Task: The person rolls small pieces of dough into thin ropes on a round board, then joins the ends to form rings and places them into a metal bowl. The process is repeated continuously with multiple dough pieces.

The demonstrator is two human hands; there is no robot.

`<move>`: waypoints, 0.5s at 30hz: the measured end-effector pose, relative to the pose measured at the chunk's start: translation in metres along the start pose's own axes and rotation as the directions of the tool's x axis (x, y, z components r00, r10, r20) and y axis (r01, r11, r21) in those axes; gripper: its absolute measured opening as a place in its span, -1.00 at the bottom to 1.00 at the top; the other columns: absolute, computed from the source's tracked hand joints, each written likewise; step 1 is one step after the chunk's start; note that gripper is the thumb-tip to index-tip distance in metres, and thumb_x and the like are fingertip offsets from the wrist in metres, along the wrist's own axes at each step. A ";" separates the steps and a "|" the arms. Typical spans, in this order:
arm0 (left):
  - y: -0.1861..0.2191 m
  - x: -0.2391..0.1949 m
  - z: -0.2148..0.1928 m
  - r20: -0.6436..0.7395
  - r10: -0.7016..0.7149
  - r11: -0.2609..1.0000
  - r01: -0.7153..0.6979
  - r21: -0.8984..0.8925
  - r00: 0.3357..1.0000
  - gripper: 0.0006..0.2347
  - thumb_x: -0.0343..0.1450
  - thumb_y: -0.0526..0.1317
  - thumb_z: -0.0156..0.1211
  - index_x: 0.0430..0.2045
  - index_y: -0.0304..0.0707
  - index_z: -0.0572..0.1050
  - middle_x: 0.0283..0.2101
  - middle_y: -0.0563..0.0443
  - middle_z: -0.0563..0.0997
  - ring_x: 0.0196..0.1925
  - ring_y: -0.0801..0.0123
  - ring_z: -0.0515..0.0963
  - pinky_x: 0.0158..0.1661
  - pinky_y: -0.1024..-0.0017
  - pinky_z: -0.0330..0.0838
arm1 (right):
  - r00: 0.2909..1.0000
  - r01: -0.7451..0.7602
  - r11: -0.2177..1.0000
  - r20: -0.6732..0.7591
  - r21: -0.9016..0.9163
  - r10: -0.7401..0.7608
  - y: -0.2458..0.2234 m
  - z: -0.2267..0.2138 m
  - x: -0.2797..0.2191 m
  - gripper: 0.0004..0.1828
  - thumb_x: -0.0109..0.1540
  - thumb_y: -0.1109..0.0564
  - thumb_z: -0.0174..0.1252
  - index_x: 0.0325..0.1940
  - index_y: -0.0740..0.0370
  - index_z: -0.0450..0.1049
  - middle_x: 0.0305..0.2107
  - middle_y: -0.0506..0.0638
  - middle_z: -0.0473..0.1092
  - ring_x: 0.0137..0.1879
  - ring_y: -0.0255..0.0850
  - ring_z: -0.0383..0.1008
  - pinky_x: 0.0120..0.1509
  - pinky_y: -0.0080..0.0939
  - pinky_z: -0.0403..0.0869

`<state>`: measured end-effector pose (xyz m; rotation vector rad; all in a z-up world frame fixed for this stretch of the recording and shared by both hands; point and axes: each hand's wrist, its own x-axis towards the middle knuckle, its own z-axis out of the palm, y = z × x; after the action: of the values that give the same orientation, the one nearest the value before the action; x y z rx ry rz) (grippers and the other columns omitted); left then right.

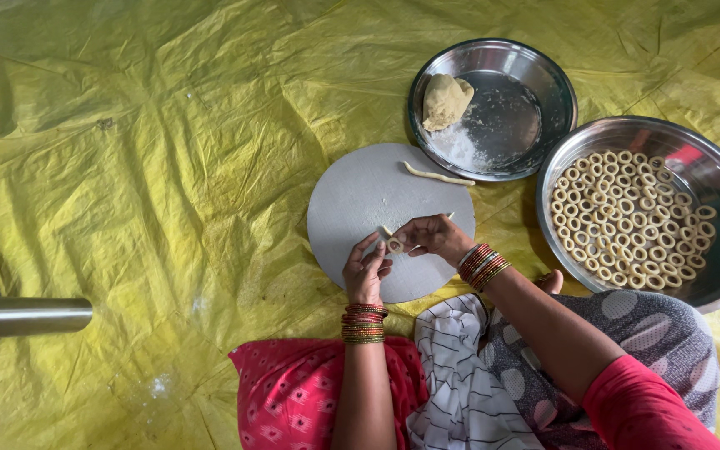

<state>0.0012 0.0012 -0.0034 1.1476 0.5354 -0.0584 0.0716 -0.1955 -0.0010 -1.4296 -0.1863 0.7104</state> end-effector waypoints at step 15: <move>0.006 -0.004 0.004 0.043 0.115 0.992 -0.117 0.051 0.992 -0.45 0.21 -0.20 0.53 0.10 -0.32 0.48 -0.33 -0.18 0.76 -0.35 0.50 0.73 -0.28 0.56 0.60 | 1.000 0.013 0.994 0.022 -0.110 -0.010 -0.014 0.007 -0.003 -0.70 0.28 0.18 0.17 0.10 0.20 0.57 -0.21 -0.05 0.57 -0.05 -0.33 0.58 0.09 -0.25 0.63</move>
<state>0.0013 -0.0009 0.0051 1.2254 0.4325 0.0048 0.0700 -0.1908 0.0145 -1.5257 -0.2532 0.7151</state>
